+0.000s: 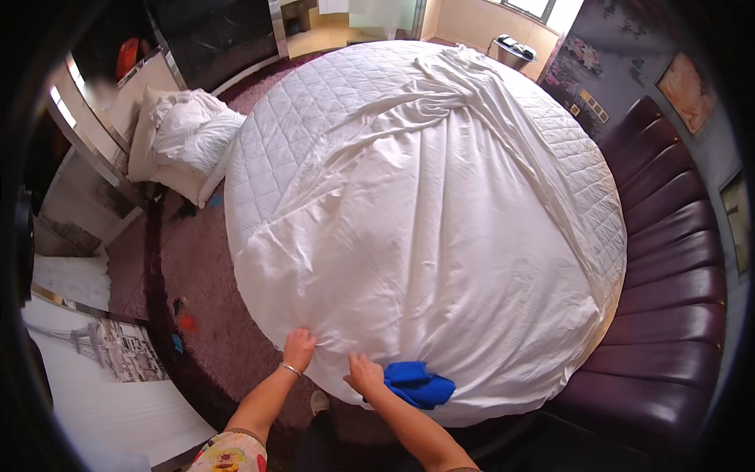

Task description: The person wipes a round mattress with a blue cloth, then picks up a white sheet and spreads it over the mattress, smoothing it out.

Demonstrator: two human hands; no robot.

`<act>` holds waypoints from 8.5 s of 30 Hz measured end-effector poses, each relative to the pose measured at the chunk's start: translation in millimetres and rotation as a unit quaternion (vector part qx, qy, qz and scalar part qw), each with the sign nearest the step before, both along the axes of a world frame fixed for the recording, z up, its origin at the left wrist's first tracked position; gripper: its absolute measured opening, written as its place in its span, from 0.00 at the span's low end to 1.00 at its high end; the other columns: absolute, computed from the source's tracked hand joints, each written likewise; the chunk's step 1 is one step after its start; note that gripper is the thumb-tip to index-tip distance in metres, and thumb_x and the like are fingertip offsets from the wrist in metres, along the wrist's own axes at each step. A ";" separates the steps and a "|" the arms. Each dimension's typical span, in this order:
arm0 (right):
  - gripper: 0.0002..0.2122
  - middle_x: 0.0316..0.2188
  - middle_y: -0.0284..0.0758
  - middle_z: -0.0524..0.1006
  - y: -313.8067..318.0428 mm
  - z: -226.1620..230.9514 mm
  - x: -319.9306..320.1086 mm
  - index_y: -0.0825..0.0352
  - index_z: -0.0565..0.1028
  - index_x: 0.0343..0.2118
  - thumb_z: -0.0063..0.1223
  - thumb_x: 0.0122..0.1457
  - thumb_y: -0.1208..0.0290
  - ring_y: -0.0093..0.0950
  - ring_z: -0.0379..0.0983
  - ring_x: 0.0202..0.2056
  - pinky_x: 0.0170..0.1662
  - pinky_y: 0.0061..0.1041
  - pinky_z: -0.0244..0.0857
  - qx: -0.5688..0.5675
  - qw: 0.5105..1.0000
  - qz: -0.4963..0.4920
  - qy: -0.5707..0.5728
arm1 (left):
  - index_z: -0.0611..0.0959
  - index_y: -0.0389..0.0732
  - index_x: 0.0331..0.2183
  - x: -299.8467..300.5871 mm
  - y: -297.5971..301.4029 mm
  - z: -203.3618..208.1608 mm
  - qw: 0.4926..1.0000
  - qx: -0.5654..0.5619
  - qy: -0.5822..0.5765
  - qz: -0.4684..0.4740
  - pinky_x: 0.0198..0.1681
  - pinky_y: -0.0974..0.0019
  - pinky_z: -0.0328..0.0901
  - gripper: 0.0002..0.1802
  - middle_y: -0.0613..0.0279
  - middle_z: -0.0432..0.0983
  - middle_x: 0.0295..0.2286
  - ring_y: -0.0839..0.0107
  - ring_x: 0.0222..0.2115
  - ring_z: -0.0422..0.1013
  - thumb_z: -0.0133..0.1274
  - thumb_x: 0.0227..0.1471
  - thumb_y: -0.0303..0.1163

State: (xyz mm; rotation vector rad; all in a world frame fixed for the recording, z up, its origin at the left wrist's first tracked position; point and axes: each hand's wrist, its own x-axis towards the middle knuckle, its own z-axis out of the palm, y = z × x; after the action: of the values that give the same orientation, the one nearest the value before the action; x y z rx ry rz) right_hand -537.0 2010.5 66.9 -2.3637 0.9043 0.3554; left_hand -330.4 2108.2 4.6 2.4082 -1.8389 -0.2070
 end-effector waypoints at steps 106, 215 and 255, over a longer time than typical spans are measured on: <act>0.08 0.24 0.45 0.77 11.4 -8.8 474.6 0.64 0.72 0.27 0.50 0.54 0.64 0.45 0.75 0.29 0.33 0.44 0.68 -0.037 0.867 -0.497 0.022 | 0.80 0.38 0.29 510.3 -124.8 122.2 0.908 0.021 0.403 -0.111 0.32 0.58 0.65 0.13 0.51 0.75 0.25 0.57 0.27 0.71 0.56 0.51 0.39; 0.08 0.31 0.42 0.78 -140.0 92.9 608.8 0.64 0.77 0.35 0.51 0.55 0.69 0.42 0.75 0.33 0.35 0.39 0.68 -0.326 0.622 -0.713 -0.003 | 0.81 0.38 0.39 613.3 -292.3 65.3 0.773 0.212 0.418 -0.428 0.40 0.58 0.68 0.16 0.50 0.78 0.36 0.54 0.36 0.74 0.54 0.51 0.37; 0.09 0.21 0.42 0.77 -98.0 106.9 628.3 0.69 0.74 0.25 0.55 0.53 0.67 0.38 0.76 0.25 0.31 0.33 0.67 -0.060 0.722 -0.684 -0.081 | 0.76 0.40 0.27 596.1 -391.8 230.8 0.744 -0.067 0.463 -0.477 0.36 0.59 0.61 0.10 0.59 0.71 0.25 0.58 0.29 0.68 0.62 0.45 0.31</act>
State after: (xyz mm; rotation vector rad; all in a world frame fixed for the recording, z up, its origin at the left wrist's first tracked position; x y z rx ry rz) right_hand 91.3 1912.5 173.8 -1.1727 2.2459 -0.5213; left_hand 265.7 1716.5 235.4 0.6923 -2.1037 -1.0443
